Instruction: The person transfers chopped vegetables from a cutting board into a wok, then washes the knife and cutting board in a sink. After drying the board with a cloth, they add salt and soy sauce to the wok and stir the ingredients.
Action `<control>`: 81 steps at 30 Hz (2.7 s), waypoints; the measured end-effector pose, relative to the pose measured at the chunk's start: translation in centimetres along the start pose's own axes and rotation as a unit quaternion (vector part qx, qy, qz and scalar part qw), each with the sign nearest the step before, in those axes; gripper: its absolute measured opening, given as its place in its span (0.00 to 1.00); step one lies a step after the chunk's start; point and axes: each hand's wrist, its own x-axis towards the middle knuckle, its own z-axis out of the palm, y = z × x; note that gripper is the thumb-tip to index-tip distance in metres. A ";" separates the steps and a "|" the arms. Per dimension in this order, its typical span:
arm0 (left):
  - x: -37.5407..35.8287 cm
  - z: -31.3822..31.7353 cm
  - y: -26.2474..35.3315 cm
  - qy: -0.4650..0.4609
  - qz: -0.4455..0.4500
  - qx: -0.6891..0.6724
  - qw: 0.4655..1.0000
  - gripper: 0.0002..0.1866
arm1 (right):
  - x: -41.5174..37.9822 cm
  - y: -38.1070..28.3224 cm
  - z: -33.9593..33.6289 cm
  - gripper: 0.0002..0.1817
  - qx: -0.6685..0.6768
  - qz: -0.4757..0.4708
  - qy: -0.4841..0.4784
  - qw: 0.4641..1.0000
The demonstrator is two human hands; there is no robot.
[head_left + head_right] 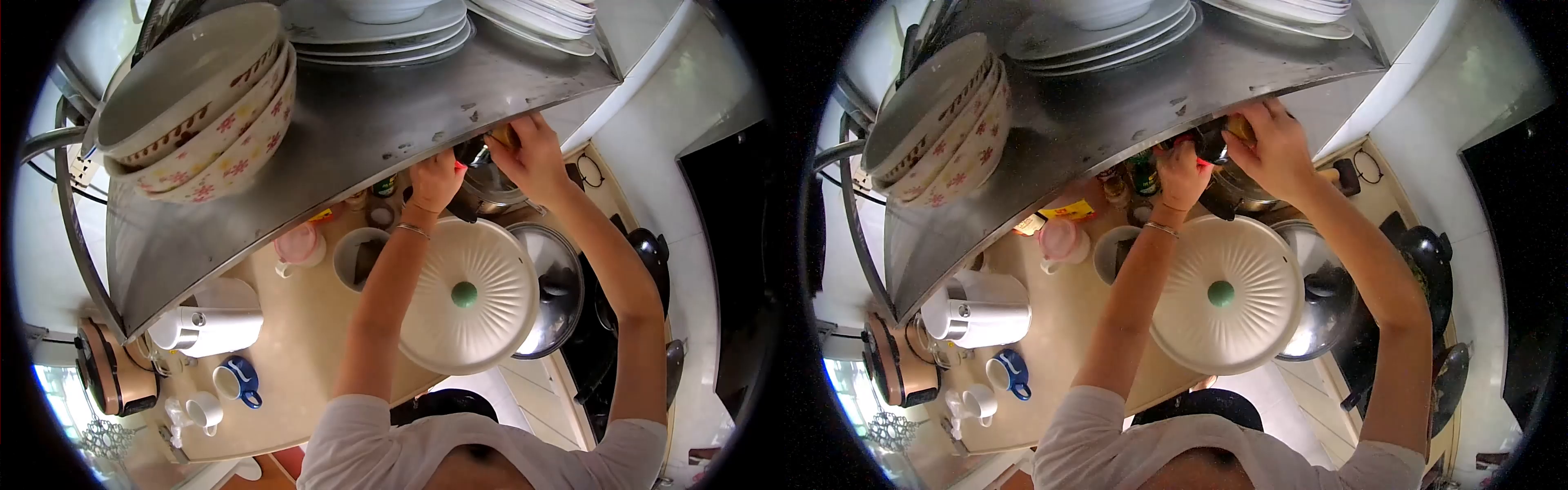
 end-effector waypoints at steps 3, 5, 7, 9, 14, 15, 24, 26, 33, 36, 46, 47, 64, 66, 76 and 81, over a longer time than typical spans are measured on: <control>-0.4 0.3 -0.7 -0.049 -0.035 0.049 0.997 0.21 | 0.9 1.2 0.8 0.14 -0.011 0.053 -0.101 0.993; 0.3 0.6 -1.3 -0.004 -0.013 0.029 1.000 0.25 | 1.7 2.2 1.7 0.14 -0.003 0.112 -0.191 0.975; 0.8 0.7 -1.9 -0.002 0.005 0.055 0.998 0.23 | 1.8 3.6 3.5 0.14 -0.101 -0.094 -0.031 0.990; 0.7 0.9 -2.6 -0.001 0.026 0.078 0.997 0.22 | 2.7 4.7 4.9 0.14 -0.102 -0.064 -0.092 0.988; -0.2 3.1 -5.9 -0.083 0.014 0.085 0.993 0.09 | 5.5 7.0 7.2 0.14 -0.136 0.005 -0.183 0.974; -0.1 3.5 -6.2 -0.037 -0.010 0.070 0.997 0.09 | 6.0 7.3 7.4 0.14 -0.144 0.012 -0.185 0.972; -0.3 5.8 -7.4 -0.088 -0.067 0.045 0.993 0.13 | 7.2 8.3 8.8 0.13 -0.157 0.057 -0.192 0.967; 0.8 5.4 -6.7 -0.259 -0.258 0.045 0.929 0.15 | 7.5 8.6 9.0 0.13 -0.160 0.060 -0.194 0.966; 4.6 2.6 -1.3 -0.311 -0.265 0.078 0.909 0.16 | 7.5 8.4 9.5 0.12 -0.162 0.057 -0.179 0.969; 6.2 -0.5 2.0 -0.347 -0.307 0.019 0.886 0.16 | 7.1 8.0 9.1 0.12 -0.164 0.049 -0.163 0.972; -3.4 -13.9 5.2 -0.217 -0.286 -0.176 0.917 0.15 | -0.4 -3.7 9.3 0.13 -0.018 0.122 -0.228 0.966; -4.5 -15.7 5.1 -0.216 -0.298 -0.169 0.914 0.15 | -1.3 -4.2 11.3 0.14 0.004 0.084 -0.263 0.961; -8.8 -25.5 2.4 -0.267 -0.299 -0.116 0.909 0.11 | -2.1 -6.8 24.6 0.08 -0.020 0.118 -0.173 0.978; -7.5 -24.8 3.3 -0.248 -0.376 -0.167 0.877 0.12 | -2.4 -7.2 21.6 0.14 0.022 0.102 -0.136 0.985; -2.6 -19.8 15.4 -0.390 -0.239 -0.377 0.805 0.19 | -16.4 -15.8 -23.8 0.15 0.128 0.308 0.012 0.943; -4.5 -18.9 25.9 -0.436 -0.158 -0.540 0.702 0.15 | -30.5 -27.3 -42.4 0.13 -0.175 0.533 0.248 0.790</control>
